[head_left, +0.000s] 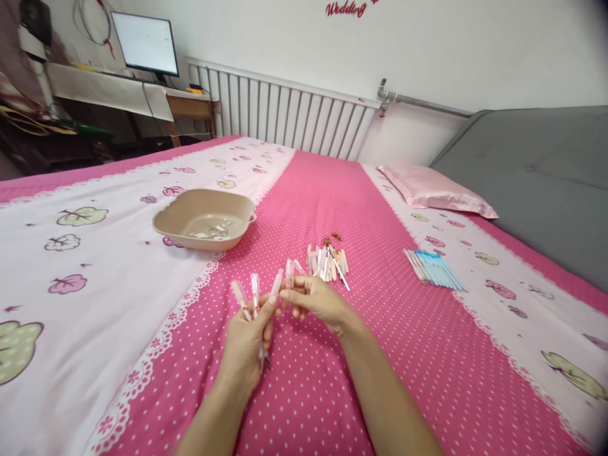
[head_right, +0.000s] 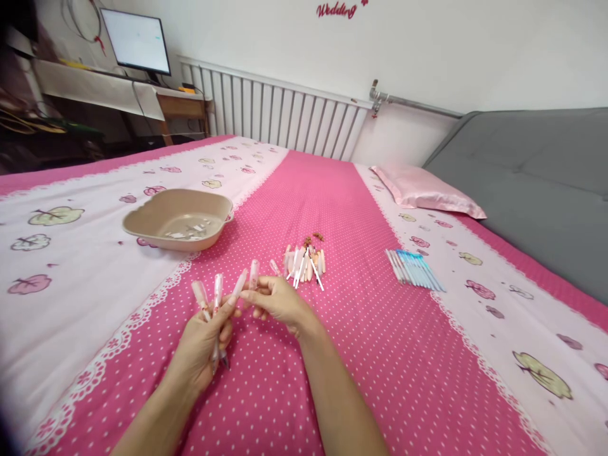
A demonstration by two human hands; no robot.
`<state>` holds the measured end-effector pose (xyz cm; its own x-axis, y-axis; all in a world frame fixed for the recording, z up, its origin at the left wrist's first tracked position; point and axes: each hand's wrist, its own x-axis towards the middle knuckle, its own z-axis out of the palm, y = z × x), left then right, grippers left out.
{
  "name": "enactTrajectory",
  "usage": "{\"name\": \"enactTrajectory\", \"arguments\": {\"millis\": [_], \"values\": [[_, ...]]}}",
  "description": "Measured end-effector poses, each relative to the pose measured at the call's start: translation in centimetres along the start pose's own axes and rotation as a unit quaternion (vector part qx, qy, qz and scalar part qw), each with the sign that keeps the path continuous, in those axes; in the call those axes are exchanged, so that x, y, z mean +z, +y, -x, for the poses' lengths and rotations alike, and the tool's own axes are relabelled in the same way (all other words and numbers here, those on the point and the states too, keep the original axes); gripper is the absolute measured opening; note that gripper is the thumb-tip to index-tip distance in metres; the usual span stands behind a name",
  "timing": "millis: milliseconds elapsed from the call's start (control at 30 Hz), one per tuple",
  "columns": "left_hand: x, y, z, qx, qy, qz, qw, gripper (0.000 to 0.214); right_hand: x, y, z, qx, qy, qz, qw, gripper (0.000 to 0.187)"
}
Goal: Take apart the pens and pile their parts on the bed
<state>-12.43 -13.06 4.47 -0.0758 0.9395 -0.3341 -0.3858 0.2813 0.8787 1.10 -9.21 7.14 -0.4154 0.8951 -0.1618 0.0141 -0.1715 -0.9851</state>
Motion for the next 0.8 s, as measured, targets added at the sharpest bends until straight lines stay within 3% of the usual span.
{"name": "enactTrajectory", "arguments": {"millis": [300,400,467,533,600,633,667,733,800], "values": [[0.4,0.1,0.5,0.008,0.013,-0.06,0.998,0.045,1.3,0.3,-0.2,-0.009,0.036,-0.096,0.995,0.017],[0.6,0.2,0.7,-0.004,0.009,-0.08,0.997,0.049,-0.4,-0.4,0.0,-0.002,0.074,-0.099,0.992,0.015],[0.5,0.2,0.7,-0.003,0.01,-0.079,0.997,0.049,-2.7,-0.5,0.1,0.01,0.16,-0.043,0.986,0.013],[0.4,0.0,0.5,-0.001,0.008,-0.078,0.997,0.047,-5.4,-0.1,0.3,0.02,0.295,0.093,0.951,0.013],[0.2,-0.2,0.3,0.002,0.003,-0.074,0.997,0.043,-8.0,0.7,0.6,0.062,0.412,0.301,0.858,0.016],[0.2,-0.3,0.2,0.003,0.0,-0.072,0.997,0.041,-9.1,1.1,0.7,0.101,0.437,0.386,0.806,0.019],[0.1,-0.4,0.2,0.004,-0.003,-0.072,0.997,0.04,-9.8,1.5,0.8,0.13,0.444,0.439,0.771,0.023],[0.1,-0.4,0.1,0.001,-0.006,-0.072,0.997,0.039,-10.6,2.1,1.0,0.167,0.428,0.484,0.745,0.028],[0.0,-0.5,0.1,0.0,-0.01,-0.07,0.997,0.039,-10.5,2.3,1.1,0.182,0.401,0.491,0.751,0.03]]}}
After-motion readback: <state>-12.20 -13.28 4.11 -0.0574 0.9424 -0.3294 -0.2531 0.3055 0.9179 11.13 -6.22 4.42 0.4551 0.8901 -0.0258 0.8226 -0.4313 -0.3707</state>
